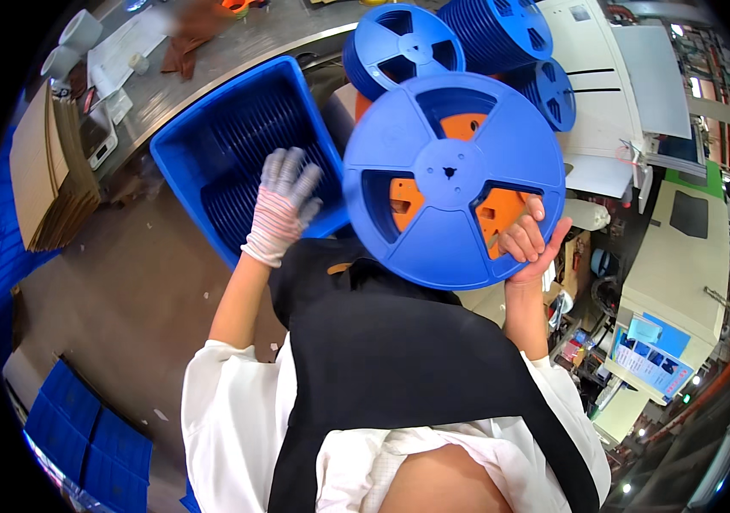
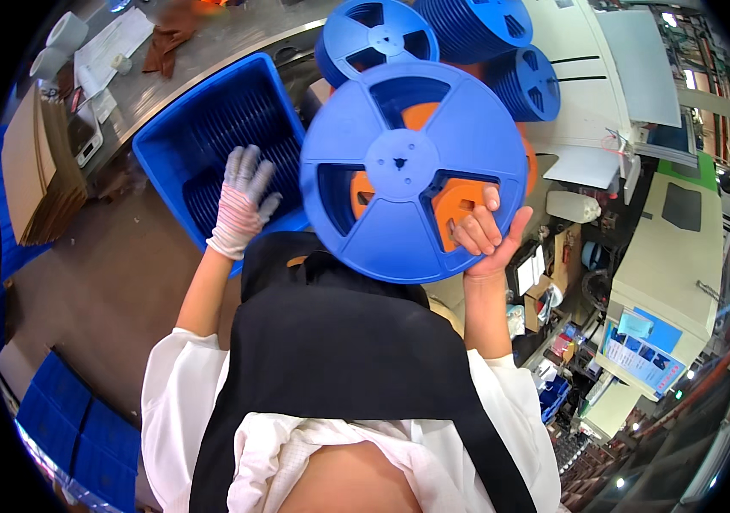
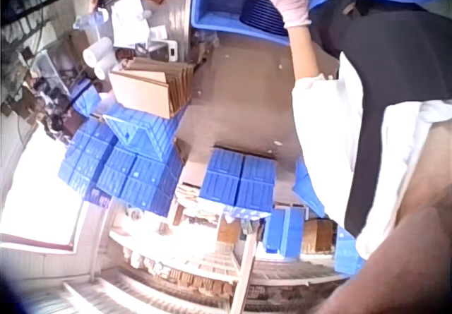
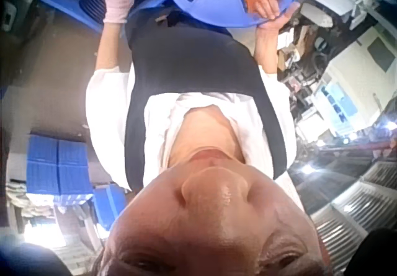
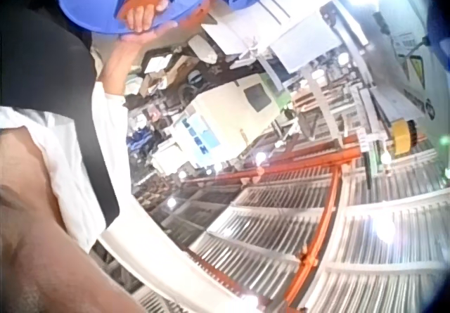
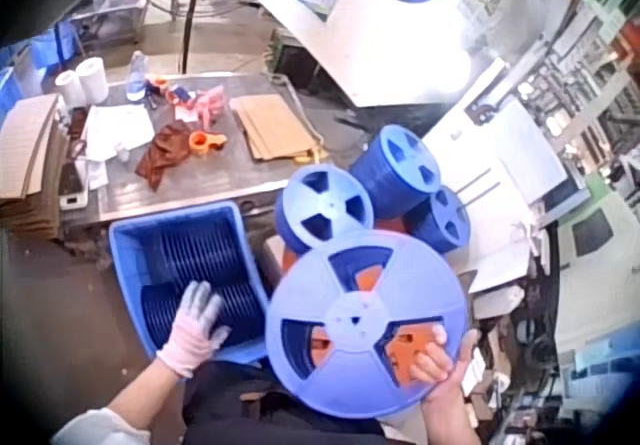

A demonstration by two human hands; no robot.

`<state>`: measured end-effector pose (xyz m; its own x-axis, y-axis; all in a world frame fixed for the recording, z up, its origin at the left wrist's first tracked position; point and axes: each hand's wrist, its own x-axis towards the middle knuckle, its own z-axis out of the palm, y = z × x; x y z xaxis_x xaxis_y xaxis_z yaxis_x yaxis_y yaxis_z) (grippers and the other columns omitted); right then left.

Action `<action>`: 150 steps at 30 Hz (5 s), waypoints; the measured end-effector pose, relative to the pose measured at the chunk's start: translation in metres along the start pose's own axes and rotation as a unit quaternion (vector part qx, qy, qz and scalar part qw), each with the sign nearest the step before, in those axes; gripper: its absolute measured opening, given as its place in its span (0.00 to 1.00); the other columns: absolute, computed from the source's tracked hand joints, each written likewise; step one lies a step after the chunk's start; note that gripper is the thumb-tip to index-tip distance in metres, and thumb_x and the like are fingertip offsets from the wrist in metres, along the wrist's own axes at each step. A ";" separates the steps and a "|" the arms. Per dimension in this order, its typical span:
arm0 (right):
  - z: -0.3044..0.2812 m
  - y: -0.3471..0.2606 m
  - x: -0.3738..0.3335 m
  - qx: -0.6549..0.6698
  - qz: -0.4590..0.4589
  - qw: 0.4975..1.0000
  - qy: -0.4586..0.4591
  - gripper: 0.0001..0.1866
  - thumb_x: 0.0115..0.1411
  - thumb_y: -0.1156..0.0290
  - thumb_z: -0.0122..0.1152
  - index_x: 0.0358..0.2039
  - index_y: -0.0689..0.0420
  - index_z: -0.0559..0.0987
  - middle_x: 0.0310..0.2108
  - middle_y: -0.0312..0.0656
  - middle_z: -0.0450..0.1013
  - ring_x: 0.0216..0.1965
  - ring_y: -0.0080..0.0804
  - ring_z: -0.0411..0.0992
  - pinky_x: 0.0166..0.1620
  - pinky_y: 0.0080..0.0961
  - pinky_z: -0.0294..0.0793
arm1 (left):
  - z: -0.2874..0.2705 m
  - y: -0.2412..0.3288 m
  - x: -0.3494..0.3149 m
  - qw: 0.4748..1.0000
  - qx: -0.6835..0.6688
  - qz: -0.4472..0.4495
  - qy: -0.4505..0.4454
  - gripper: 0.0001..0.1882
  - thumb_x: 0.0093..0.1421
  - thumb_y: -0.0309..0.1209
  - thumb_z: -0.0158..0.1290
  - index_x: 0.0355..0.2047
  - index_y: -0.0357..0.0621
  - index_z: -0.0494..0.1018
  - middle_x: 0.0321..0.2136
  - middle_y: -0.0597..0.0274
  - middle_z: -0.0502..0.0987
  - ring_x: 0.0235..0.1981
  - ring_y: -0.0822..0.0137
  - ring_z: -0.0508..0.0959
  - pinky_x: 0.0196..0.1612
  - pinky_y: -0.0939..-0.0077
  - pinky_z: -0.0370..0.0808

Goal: The person picks up blue plastic spools from a table and stacks them into a blue plastic bin. The person handles the spools one by one, placing them vertically into the bin to form a neat stack.

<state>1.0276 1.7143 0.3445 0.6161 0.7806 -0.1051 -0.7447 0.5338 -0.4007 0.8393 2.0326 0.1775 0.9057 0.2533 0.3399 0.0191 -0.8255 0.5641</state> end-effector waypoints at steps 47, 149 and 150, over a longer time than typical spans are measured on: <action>-0.004 0.041 0.034 -0.278 0.082 0.927 0.239 0.22 0.70 0.54 0.45 0.54 0.58 0.69 0.33 0.41 0.73 0.33 0.32 0.75 0.38 0.31 0.79 | -0.014 0.008 -0.136 0.525 -0.592 -0.562 0.242 0.17 0.62 0.18 0.48 0.50 0.45 0.63 0.43 0.53 0.77 0.45 0.60 0.78 0.47 0.60 0.81; -0.004 0.042 0.061 -0.541 0.107 0.763 0.336 0.21 0.66 0.54 0.55 0.51 0.57 0.73 0.36 0.41 0.73 0.27 0.25 0.73 0.29 0.19 0.71 | -0.059 0.038 -0.119 0.455 -0.761 -0.435 0.155 0.17 0.62 0.31 0.57 0.49 0.40 0.69 0.40 0.54 0.78 0.47 0.52 0.79 0.47 0.56 0.82; 0.001 0.037 0.058 -0.541 0.150 0.751 0.346 0.20 0.63 0.55 0.59 0.47 0.57 0.76 0.37 0.40 0.73 0.25 0.23 0.69 0.29 0.19 0.69 | -0.060 0.038 -0.119 0.455 -0.759 -0.437 0.158 0.17 0.62 0.31 0.57 0.49 0.39 0.69 0.40 0.54 0.78 0.47 0.52 0.79 0.47 0.56 0.82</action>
<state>1.0354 1.7798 0.3241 0.7268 0.2574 -0.6368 -0.4622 -0.5025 -0.7307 0.7065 2.0014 0.2033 0.7230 0.4075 -0.5578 -0.2177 0.9007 0.3759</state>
